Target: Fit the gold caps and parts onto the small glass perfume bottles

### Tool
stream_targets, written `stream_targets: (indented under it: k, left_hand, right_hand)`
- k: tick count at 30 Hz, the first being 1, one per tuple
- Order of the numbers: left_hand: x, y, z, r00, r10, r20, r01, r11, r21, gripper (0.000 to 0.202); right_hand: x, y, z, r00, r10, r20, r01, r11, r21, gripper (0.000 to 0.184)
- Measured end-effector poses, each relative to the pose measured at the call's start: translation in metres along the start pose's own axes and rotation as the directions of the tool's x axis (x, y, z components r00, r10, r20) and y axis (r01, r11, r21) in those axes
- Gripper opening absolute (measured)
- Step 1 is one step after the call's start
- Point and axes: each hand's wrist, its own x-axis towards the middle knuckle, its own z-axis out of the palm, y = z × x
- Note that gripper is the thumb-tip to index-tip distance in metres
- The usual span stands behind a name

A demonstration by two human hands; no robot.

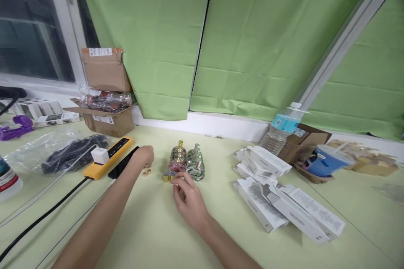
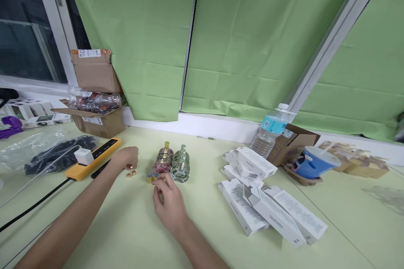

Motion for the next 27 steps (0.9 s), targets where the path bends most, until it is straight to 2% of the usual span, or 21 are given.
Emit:
stream_targets:
  k: [4,8,10,14,16,22,27]
  left_hand:
    - [0.0,0.007,-0.001,0.991,-0.106,0.078,0.095,0.987,0.133,0.025]
    - [0.001,0.014,-0.008,0.991,-0.108,0.085,0.095,0.985,0.146,0.012]
    - [0.003,0.018,-0.012,0.997,-0.038,0.068,0.033,0.997,0.07,0.006]
    - [0.007,0.026,-0.014,0.981,0.193,-0.025,-0.194,0.963,-0.189,0.021]
    - [0.009,0.028,-0.011,0.965,0.253,-0.063,-0.261,0.923,-0.282,0.028]
    - [0.02,0.025,0.0,0.945,0.277,-0.175,-0.327,0.817,-0.476,0.037]
    - [0.024,0.033,0.007,0.938,0.267,-0.22,-0.343,0.638,-0.689,0.036]
  right_hand:
    - [0.0,0.0,0.0,1.0,0.006,0.007,-0.006,1.0,0.004,0.025]
    - [-0.001,0.001,0.001,1.0,-0.003,0.016,0.003,1.0,-0.002,0.025]
    - [-0.002,0.002,0.001,1.0,-0.004,0.015,0.004,1.0,-0.007,0.025]
    - [-0.002,0.003,0.002,1.0,-0.01,0.012,0.01,1.0,-0.01,0.025]
    - [-0.002,0.003,0.002,1.0,-0.014,0.008,0.014,1.0,-0.008,0.025]
    - [-0.001,0.004,0.002,1.0,-0.02,0.014,0.02,1.0,-0.002,0.026]
    - [-0.001,0.005,0.003,1.0,-0.013,0.009,0.013,1.0,-0.02,0.027]
